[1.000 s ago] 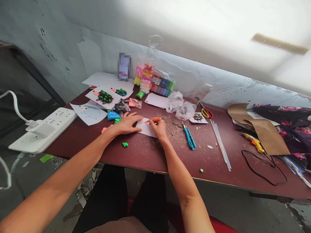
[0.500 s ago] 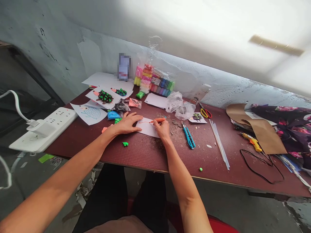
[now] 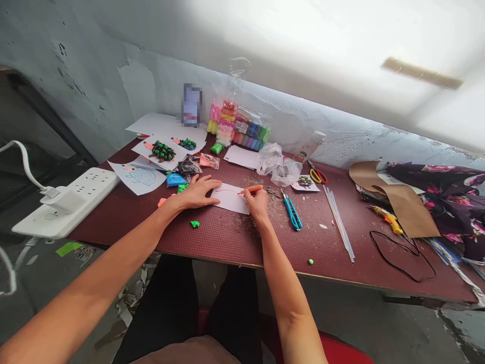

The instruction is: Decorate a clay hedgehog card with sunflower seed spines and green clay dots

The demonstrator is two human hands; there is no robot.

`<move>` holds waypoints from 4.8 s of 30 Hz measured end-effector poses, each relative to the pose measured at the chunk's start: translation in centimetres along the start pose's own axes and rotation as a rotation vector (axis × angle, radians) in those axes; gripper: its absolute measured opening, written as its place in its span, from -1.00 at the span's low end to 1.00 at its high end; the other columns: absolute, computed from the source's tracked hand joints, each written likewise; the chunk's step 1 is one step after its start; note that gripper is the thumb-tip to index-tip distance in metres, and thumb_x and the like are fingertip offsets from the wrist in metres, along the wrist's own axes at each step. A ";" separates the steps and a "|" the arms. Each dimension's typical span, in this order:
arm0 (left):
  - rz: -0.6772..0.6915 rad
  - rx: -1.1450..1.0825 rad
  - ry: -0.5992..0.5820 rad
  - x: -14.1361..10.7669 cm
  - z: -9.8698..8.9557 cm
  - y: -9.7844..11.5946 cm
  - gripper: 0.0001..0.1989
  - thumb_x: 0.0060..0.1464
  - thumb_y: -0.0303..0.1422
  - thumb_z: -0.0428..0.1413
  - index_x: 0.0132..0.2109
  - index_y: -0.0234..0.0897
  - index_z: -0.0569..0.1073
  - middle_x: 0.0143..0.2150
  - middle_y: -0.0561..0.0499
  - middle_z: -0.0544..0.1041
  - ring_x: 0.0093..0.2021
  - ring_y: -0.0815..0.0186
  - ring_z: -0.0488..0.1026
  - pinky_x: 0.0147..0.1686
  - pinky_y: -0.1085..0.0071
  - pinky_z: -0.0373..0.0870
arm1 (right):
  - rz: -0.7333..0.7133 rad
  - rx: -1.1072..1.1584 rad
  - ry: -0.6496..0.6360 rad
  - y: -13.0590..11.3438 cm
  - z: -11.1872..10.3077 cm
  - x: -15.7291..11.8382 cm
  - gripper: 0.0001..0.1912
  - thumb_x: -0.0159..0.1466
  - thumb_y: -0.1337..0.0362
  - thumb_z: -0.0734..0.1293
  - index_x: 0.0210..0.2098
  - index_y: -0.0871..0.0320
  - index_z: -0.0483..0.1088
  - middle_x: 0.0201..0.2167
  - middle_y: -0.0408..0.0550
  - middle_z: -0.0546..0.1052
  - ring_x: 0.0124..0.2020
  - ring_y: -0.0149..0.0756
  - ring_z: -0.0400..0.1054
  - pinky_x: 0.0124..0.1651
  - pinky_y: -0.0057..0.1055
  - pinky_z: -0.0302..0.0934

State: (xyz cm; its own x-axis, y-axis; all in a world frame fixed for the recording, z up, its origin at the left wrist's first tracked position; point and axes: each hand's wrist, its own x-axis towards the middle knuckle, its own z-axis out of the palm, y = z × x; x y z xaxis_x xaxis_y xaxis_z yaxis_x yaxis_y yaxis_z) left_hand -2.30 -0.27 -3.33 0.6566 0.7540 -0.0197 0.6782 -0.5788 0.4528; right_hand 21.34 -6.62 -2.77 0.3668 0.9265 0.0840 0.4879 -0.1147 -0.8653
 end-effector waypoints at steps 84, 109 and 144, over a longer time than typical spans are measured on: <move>0.030 -0.032 -0.011 -0.1 -0.3 0.0 -0.37 0.19 -0.08 0.19 0.37 -0.06 0.39 0.48 -0.09 0.38 0.55 -0.17 0.08 0.48 -0.23 -0.06 | -0.307 0.001 -0.088 -1.0 3.0 -1.4 -0.67 0.25 0.01 0.40 -0.32 0.13 0.67 -0.33 0.03 0.71 -0.47 -0.29 0.39 -0.36 -0.37 0.25; -0.004 -0.022 -0.047 -0.4 -1.0 0.8 -0.31 0.20 -0.12 0.18 0.43 -0.08 0.34 0.52 -0.11 0.33 0.58 -0.18 0.01 0.50 -0.25 -0.13 | -0.297 -0.003 -0.082 -1.0 2.9 -1.6 -0.68 0.25 0.00 0.42 -0.31 0.13 0.67 -0.37 0.00 0.69 -0.48 -0.29 0.38 -0.37 -0.38 0.23; 0.022 -0.026 -0.045 -0.3 -0.8 0.5 -0.34 0.20 -0.09 0.16 0.41 -0.07 0.35 0.51 -0.12 0.34 0.57 -0.18 0.02 0.48 -0.27 -0.12 | -0.300 0.001 -0.098 -1.3 2.8 -1.6 -0.69 0.25 0.01 0.42 -0.32 0.12 0.68 -0.32 0.02 0.71 -0.45 -0.28 0.41 -0.34 -0.36 0.27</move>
State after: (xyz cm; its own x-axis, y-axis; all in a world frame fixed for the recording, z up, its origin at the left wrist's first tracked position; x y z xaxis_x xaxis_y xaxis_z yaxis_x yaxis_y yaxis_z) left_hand -2.42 -0.49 -2.35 0.6860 0.7259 -0.0490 0.6549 -0.5868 0.4762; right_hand 17.86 -6.98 -3.21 0.1286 0.9489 0.2881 0.5619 0.1696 -0.8096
